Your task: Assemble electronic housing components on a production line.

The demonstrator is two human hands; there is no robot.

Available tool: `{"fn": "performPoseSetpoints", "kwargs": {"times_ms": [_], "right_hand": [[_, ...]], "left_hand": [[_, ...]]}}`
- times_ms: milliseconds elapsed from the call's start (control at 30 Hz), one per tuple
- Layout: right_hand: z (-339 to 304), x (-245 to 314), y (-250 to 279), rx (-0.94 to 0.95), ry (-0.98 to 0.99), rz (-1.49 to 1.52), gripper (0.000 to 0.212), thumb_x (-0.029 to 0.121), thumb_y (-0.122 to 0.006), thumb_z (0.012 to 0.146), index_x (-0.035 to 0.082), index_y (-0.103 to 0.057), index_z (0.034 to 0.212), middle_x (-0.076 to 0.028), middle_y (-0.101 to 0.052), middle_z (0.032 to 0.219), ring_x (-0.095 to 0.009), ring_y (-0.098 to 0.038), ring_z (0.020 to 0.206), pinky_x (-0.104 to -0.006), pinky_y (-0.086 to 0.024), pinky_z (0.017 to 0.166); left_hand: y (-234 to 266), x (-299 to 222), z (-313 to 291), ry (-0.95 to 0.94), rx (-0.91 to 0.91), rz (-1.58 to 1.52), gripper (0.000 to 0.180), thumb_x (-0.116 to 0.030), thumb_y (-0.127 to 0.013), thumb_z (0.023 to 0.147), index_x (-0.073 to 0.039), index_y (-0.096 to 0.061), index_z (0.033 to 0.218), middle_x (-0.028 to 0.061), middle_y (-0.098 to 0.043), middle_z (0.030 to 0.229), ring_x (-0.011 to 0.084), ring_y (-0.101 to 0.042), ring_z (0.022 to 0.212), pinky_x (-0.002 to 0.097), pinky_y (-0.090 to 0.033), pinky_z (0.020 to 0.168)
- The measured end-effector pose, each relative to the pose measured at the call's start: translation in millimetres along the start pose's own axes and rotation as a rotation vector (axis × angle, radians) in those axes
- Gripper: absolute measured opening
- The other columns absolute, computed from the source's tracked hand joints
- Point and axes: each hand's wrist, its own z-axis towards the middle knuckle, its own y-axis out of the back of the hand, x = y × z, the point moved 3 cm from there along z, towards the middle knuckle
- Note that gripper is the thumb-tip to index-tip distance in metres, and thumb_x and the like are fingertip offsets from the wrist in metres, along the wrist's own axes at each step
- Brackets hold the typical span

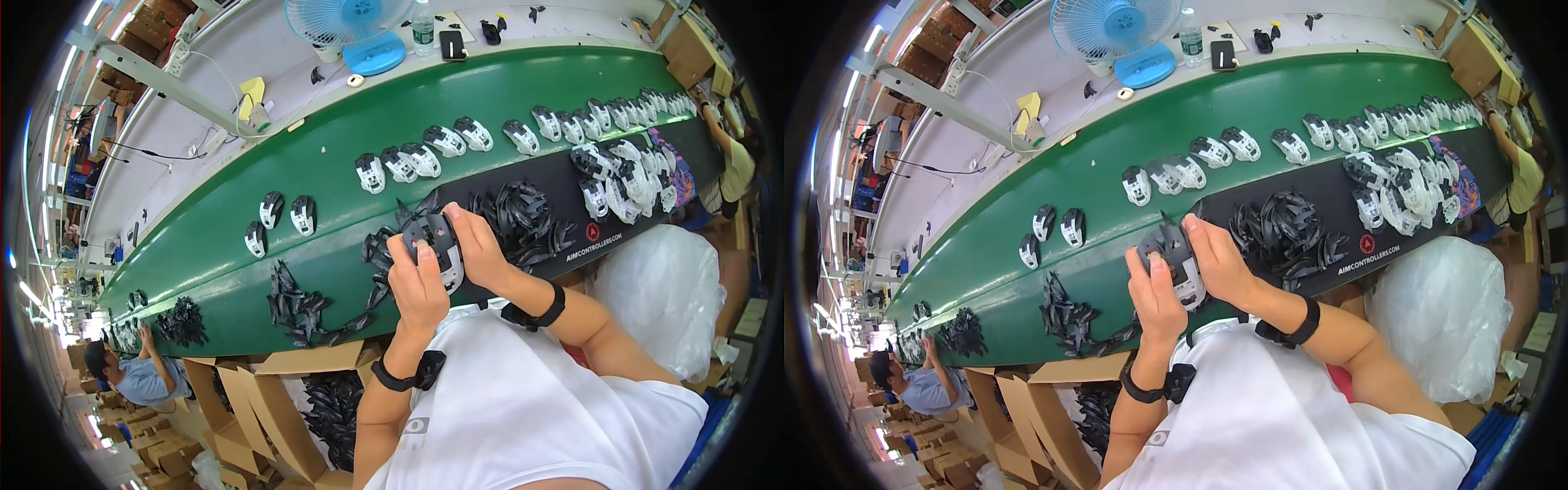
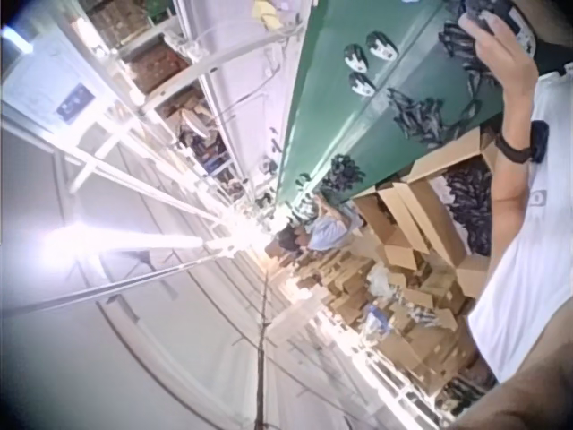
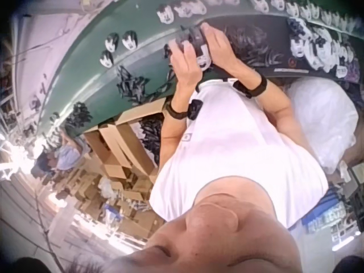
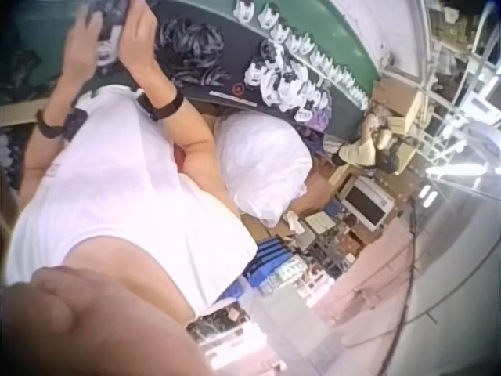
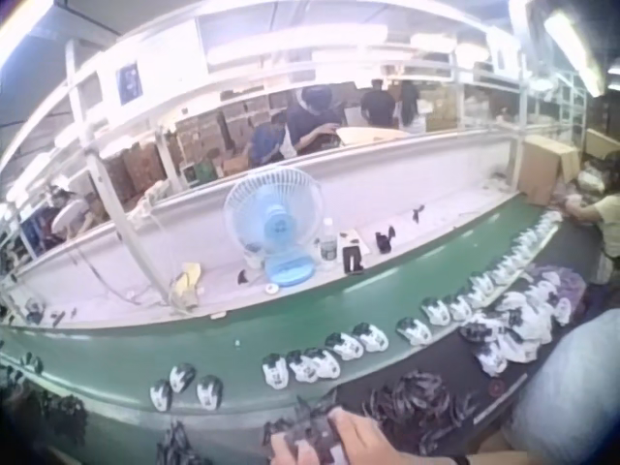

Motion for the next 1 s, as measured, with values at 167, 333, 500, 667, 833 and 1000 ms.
{"fn": "performPoseSetpoints", "kwargs": {"times_ms": [167,333,500,667,833,1000], "right_hand": [[4,8,-5,-0.002,0.030,-0.120,0.036,0.024,-0.036,0.098,-0.002,-0.048,0.077,-0.007,-0.047,0.062,-0.014,-0.039,0.057,-0.0302,-0.035,0.054],[15,-13,-13,-0.051,-0.111,0.271,0.034,0.024,-0.041,0.097,0.001,-0.051,0.075,-0.001,-0.051,0.063,-0.008,-0.044,0.058,-0.0270,-0.036,0.052],[25,-33,-27,-0.171,-0.317,0.538,0.031,0.025,-0.045,0.096,0.004,-0.055,0.074,0.003,-0.054,0.068,-0.002,-0.045,0.060,-0.0202,-0.038,0.054],[36,-105,-13,-0.011,-0.410,-0.137,0.026,0.025,-0.050,0.092,0.002,-0.059,0.085,-0.004,-0.058,0.068,-0.013,-0.056,0.060,-0.0276,-0.045,0.058],[44,-135,2,0.280,-0.221,-0.652,0.009,0.010,-0.059,0.078,0.006,-0.063,0.086,-0.011,-0.060,0.079,-0.025,-0.061,0.070,-0.0339,-0.049,0.065],[56,-147,-95,0.579,0.309,-0.900,0.028,0.009,-0.061,0.071,0.012,-0.061,0.099,-0.007,-0.055,0.095,-0.026,-0.054,0.090,-0.0359,-0.047,0.078]], "left_hand": [[-2,-1,3,-0.141,-0.236,0.071,0.022,-0.018,-0.038,0.094,0.003,-0.045,0.094,0.0125,-0.054,0.073,0.0216,-0.050,0.060,0.0331,-0.041,0.057],[-14,28,14,0.357,-0.149,-0.744,0.028,-0.024,-0.040,0.097,0.003,-0.048,0.099,0.0082,-0.051,0.096,0.0120,-0.046,0.080,0.0280,-0.040,0.069],[-16,43,24,0.324,-0.289,-0.744,0.024,-0.024,-0.044,0.095,-0.002,-0.051,0.091,0.0002,-0.049,0.082,0.0084,-0.044,0.074,0.0242,-0.038,0.066],[13,122,51,0.383,-0.064,-0.304,0.026,-0.026,-0.048,0.094,0.000,-0.053,0.093,0.0011,-0.051,0.084,0.0097,-0.047,0.080,0.0243,-0.039,0.073],[111,238,121,0.455,-0.167,0.119,0.039,-0.032,-0.042,0.096,0.005,-0.053,0.092,0.0139,-0.058,0.080,0.0211,-0.052,0.073,0.0346,-0.042,0.071],[135,306,178,0.344,-0.201,0.431,0.046,-0.038,-0.041,0.094,0.004,-0.054,0.108,0.0259,-0.062,0.098,0.0390,-0.058,0.092,0.0414,-0.044,0.081]]}}
